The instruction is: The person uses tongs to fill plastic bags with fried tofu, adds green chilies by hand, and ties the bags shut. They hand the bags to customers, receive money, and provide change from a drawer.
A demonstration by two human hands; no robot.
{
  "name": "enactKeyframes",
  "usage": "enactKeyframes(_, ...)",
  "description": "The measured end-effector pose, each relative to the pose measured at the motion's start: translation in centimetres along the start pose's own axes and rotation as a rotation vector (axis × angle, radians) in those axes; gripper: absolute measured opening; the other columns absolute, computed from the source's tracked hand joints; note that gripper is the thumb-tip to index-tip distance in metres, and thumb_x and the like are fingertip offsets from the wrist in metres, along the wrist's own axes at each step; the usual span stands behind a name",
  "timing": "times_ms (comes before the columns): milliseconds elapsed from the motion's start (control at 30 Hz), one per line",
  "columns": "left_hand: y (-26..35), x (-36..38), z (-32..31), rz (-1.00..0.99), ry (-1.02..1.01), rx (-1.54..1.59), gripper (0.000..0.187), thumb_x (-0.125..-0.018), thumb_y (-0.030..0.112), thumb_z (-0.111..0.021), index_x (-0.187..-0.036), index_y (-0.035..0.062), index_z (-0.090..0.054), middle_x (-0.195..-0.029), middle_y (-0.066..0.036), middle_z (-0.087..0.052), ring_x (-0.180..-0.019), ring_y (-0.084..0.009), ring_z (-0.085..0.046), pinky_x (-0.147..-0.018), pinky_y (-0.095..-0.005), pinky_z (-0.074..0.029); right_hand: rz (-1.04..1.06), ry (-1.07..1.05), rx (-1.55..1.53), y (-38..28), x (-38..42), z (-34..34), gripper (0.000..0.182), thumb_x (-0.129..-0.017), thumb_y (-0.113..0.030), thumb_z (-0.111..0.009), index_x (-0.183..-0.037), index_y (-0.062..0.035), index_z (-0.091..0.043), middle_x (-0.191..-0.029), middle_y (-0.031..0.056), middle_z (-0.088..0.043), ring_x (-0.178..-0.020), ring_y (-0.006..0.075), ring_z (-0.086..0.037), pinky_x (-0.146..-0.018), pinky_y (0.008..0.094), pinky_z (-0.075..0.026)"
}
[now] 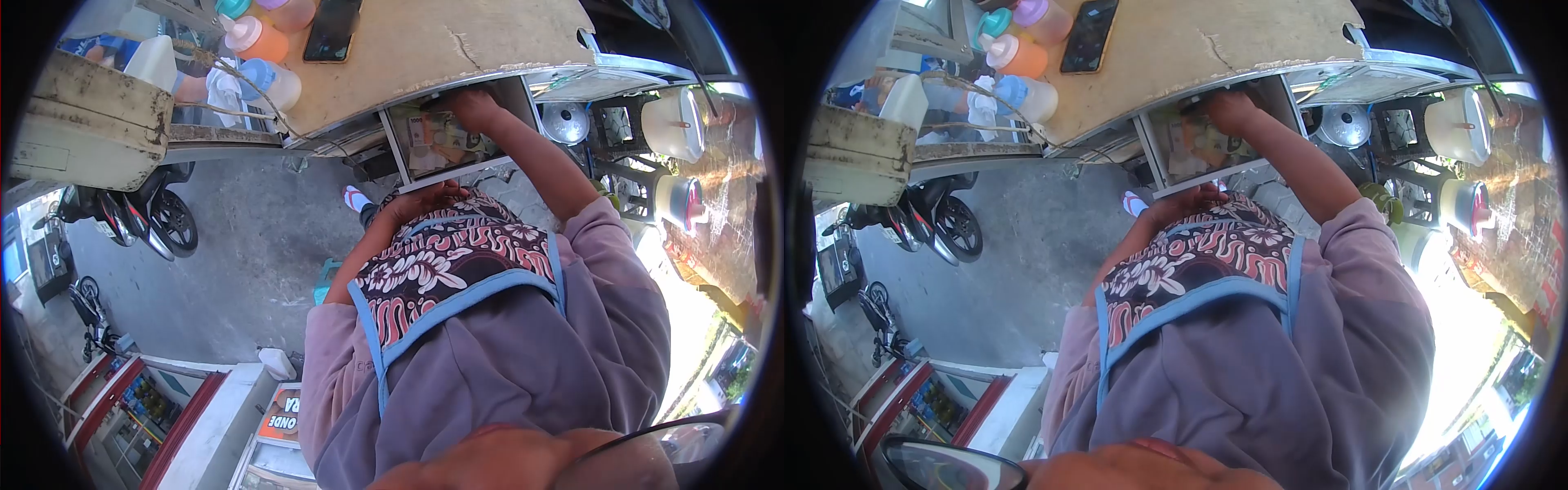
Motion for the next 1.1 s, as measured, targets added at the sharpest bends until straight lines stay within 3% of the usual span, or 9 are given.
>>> enactKeyframes(100, 0.2, 0.2, -0.4, 0.024, -0.008, 0.057, 0.044, -0.093, 0.042, -0.053, -0.119, 0.0070, -0.051, -0.125, -0.013, -0.056, -0.109, -0.0154, -0.054, -0.098, -0.0274, -0.040, -0.204, -0.317, -0.112, -2.3, -2.0, 0.5, 0.046, -0.076, -0.011, -0.063, -0.120, -0.0234, -0.061, -0.122, 0.0120, -0.059, -0.105, 0.0306, -0.061, -0.084, 0.0424, -0.052)
enactKeyframes(300, 0.3, 0.4, -0.6, 0.071, 0.035, 0.040, 0.043, -0.093, 0.043, -0.053, -0.119, 0.0089, -0.050, -0.125, -0.011, -0.057, -0.104, -0.0142, -0.055, -0.096, -0.0284, -0.042, -0.150, -0.181, -0.071, -5.4, -4.1, -3.2, 0.033, -0.072, -0.011, -0.066, -0.105, -0.0105, -0.063, -0.106, 0.0165, -0.063, -0.101, 0.0342, -0.062, -0.082, 0.0452, -0.052)
enactKeyframes(500, 0.1, 0.7, -1.1, 0.049, 0.089, 0.022, 0.047, -0.089, 0.044, -0.059, -0.119, 0.0085, -0.050, -0.124, -0.010, -0.058, -0.107, -0.0136, -0.055, -0.096, -0.0292, -0.042, -0.150, -0.312, 0.024, -5.3, -4.6, -3.8, 0.026, -0.070, -0.010, -0.066, -0.096, -0.0089, -0.065, -0.102, 0.0163, -0.063, -0.099, 0.0338, -0.062, -0.082, 0.0443, -0.052)
enactKeyframes(600, 0.1, 0.4, -0.9, 0.052, 0.082, -0.013, 0.048, -0.089, 0.045, -0.059, -0.119, 0.0079, -0.051, -0.125, -0.010, -0.058, -0.109, -0.0137, -0.054, -0.096, -0.0294, -0.042, -0.034, -0.230, 0.004, -4.6, -4.3, -4.8, 0.020, -0.068, -0.009, -0.066, -0.088, -0.0085, -0.067, -0.097, 0.0137, -0.063, -0.096, 0.0331, -0.062, -0.080, 0.0423, -0.052)
enactKeyframes(800, 1.1, 1.0, -1.5, -0.023, 0.036, -0.005, 0.046, -0.092, 0.043, -0.056, -0.119, 0.0066, -0.051, -0.124, -0.010, -0.058, -0.108, -0.0130, -0.055, -0.096, -0.0285, -0.042, 0.210, -0.066, -0.196, -7.7, -2.2, 7.7, 0.013, -0.070, -0.014, -0.068, -0.081, -0.0074, -0.069, -0.084, 0.0135, -0.067, -0.078, 0.0325, -0.064, -0.069, 0.0410, -0.051)
enactKeyframes(900, 0.3, 0.5, -1.1, -0.020, -0.030, 0.055, 0.045, -0.093, 0.043, -0.053, -0.119, 0.0062, -0.051, -0.124, -0.009, -0.058, -0.109, -0.0126, -0.055, -0.096, -0.0280, -0.042, 0.127, 0.120, -0.602, -8.5, -2.6, 13.6, 0.008, -0.076, -0.005, -0.069, -0.083, -0.0013, -0.066, -0.081, 0.0089, -0.064, -0.074, 0.0204, -0.063, -0.067, 0.0312, -0.049)
enactKeyframes(967, -0.7, -0.6, 0.8, -0.037, -0.101, 0.012, 0.044, -0.096, 0.043, -0.048, -0.120, 0.0056, -0.051, -0.127, -0.008, -0.056, -0.112, -0.0134, -0.053, -0.097, -0.0281, -0.041, 0.018, 0.088, -0.893, -10.6, -2.8, 17.7, 0.006, -0.082, -0.002, -0.066, -0.087, 0.0016, -0.066, -0.076, 0.0055, -0.063, -0.067, 0.0119, -0.060, -0.062, 0.0242, -0.046)
enactKeyframes(1000, -0.1, -0.2, 0.0, -0.128, -0.107, -0.080, 0.044, -0.098, 0.041, -0.045, -0.122, 0.0051, -0.051, -0.129, -0.007, -0.054, -0.114, -0.0142, -0.052, -0.097, -0.0286, -0.041, 0.133, 0.133, -0.977, -12.1, -2.9, 19.5, 0.010, -0.085, -0.008, -0.066, -0.091, 0.0001, -0.066, -0.075, 0.0052, -0.063, -0.070, 0.0060, -0.054, -0.062, 0.0238, -0.045)
enactKeyframes(1100, -1.1, -2.3, 2.0, -0.234, -0.202, -0.237, 0.049, -0.098, 0.044, -0.041, -0.127, 0.0047, -0.049, -0.129, -0.010, -0.055, -0.116, -0.0179, -0.052, -0.100, -0.0327, -0.040, 0.237, 0.163, -1.096, -16.2, -3.0, 21.7, 0.011, -0.082, 0.001, -0.067, -0.092, 0.0021, -0.066, -0.082, 0.0035, -0.066, -0.075, 0.0083, -0.059, -0.069, 0.0223, -0.046)
Point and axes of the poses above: each hand's wrist, its own x-axis away from the middle knuckle, its own z-axis out of the back of the hand, y = z × x, the point moved 3 cm from there along -x, towards the middle knuckle
